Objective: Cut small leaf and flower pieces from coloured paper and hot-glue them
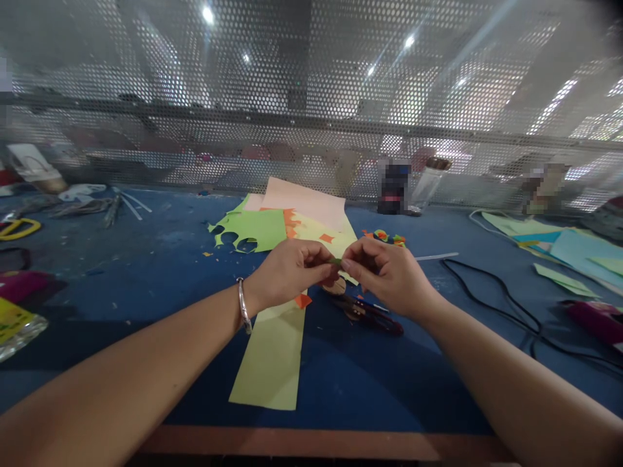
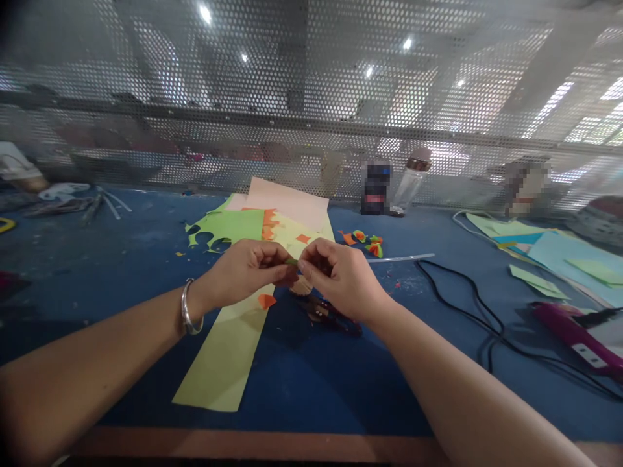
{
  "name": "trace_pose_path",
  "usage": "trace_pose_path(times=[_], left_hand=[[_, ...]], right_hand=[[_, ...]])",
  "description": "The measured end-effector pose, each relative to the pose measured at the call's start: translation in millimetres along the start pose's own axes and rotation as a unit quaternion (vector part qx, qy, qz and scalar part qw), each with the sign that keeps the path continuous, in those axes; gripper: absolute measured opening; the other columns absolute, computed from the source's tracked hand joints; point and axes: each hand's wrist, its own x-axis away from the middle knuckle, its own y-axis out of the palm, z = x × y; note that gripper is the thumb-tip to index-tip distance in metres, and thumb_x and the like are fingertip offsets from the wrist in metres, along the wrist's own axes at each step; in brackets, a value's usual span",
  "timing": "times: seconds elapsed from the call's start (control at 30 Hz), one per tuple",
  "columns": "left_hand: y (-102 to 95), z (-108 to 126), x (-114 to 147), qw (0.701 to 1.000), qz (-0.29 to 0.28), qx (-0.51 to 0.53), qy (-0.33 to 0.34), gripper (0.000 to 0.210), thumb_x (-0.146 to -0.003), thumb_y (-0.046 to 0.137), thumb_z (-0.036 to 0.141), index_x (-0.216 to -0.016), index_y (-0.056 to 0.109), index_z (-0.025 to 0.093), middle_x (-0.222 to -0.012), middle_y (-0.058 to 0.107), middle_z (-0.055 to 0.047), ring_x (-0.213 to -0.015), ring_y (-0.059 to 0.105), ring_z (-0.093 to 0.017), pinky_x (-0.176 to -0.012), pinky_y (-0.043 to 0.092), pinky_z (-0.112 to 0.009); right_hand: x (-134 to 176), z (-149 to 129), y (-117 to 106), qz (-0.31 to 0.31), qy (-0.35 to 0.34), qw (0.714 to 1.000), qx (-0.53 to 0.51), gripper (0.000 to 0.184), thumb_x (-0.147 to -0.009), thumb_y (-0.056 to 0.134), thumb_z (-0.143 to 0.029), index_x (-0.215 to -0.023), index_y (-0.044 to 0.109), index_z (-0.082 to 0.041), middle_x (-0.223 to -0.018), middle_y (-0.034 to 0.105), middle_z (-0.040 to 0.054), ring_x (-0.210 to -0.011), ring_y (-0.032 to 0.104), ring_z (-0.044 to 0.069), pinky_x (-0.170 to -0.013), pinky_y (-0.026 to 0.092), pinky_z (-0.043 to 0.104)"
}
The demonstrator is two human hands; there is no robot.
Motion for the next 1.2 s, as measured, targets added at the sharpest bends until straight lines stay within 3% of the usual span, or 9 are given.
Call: trace_pose_path(times=[0.23, 0.5, 0.67, 0.8, 0.93, 1.07, 1.2], left_hand=[[-3.5, 10.5, 3.8, 0.994, -0.081, 0.067, -0.013, 0.017, -0.089, 0.073, 0.027, -0.081, 0.069, 0.014, -0.078, 0.077, -0.006, -0.072, 0.074, -0.014, -0.070, 0.059, -0.024], [-9.4, 5.9, -1.3, 0.988, -0.100, 0.099, -0.057, 0.027, -0.083, 0.082, 0.037, -0.086, 0.071, 0.012, -0.078, 0.077, -0.007, -0.071, 0.073, -0.015, -0.071, 0.059, -0.027], [-11.8, 4.0, -1.7, 0.986, -0.136, 0.087, -0.036, 0.024, -0.094, 0.069, 0.036, -0.088, 0.070, 0.013, -0.081, 0.076, -0.007, -0.074, 0.072, -0.014, -0.074, 0.058, -0.028], [-18.8, 8.9, 0.2, 0.989, -0.147, 0.006, -0.015, 0.029, -0.099, 0.058, 0.037, -0.087, 0.069, 0.014, -0.085, 0.076, -0.008, -0.076, 0.072, -0.015, -0.074, 0.055, -0.028], [-37.6, 14.8, 2.9, 0.973, -0.141, -0.182, -0.022, 0.027, -0.096, 0.059, 0.040, -0.097, 0.072, 0.016, -0.092, 0.074, -0.007, -0.079, 0.068, -0.016, -0.071, 0.048, -0.027], [-52.5, 11.9, 4.0, 0.914, -0.255, -0.303, -0.086, 0.040, -0.075, 0.079, 0.034, -0.111, 0.071, 0.019, -0.111, 0.068, -0.007, -0.082, 0.062, -0.017, -0.067, 0.044, -0.025], [-50.3, 2.6, 2.2, 0.912, -0.270, -0.296, -0.090, 0.032, -0.072, 0.077, 0.026, -0.102, 0.072, 0.018, -0.099, 0.066, -0.004, -0.076, 0.059, -0.016, -0.064, 0.041, -0.024]], right_hand=[[-0.7, -3.2, -2.3, -0.028, 0.008, 0.999, -0.030, 0.014, -0.094, 0.061, -0.030, -0.088, 0.064, -0.018, -0.072, 0.060, -0.0009, -0.056, 0.053, 0.010, -0.052, 0.041, 0.024], [-2.6, -5.5, -3.0, -0.049, 0.047, 0.991, -0.116, 0.021, -0.094, 0.063, -0.038, -0.090, 0.064, -0.017, -0.072, 0.058, -0.0022, -0.051, 0.052, 0.008, -0.047, 0.041, 0.023], [-2.2, -5.4, -3.2, -0.051, 0.043, 0.993, -0.101, 0.020, -0.093, 0.064, -0.036, -0.088, 0.064, -0.017, -0.071, 0.059, -0.0018, -0.052, 0.051, 0.009, -0.049, 0.041, 0.023], [-1.2, -4.7, -3.7, -0.052, 0.035, 0.994, -0.089, 0.018, -0.094, 0.063, -0.035, -0.087, 0.062, -0.018, -0.072, 0.057, -0.0020, -0.054, 0.051, 0.009, -0.051, 0.042, 0.024], [-1.1, -2.2, -3.5, -0.026, 0.033, 0.998, -0.056, 0.017, -0.094, 0.061, -0.034, -0.087, 0.061, -0.019, -0.072, 0.057, -0.0024, -0.054, 0.050, 0.009, -0.051, 0.040, 0.024], [-1.3, 0.0, -2.7, -0.006, 0.036, 0.999, -0.026, 0.015, -0.094, 0.060, -0.031, -0.086, 0.061, -0.019, -0.069, 0.055, -0.0027, -0.054, 0.049, 0.010, -0.051, 0.038, 0.025], [-0.8, 0.7, -0.4, -0.007, 0.019, 1.000, -0.007, 0.011, -0.092, 0.061, -0.028, -0.085, 0.061, -0.020, -0.070, 0.055, -0.0017, -0.059, 0.051, 0.011, -0.052, 0.039, 0.025]])
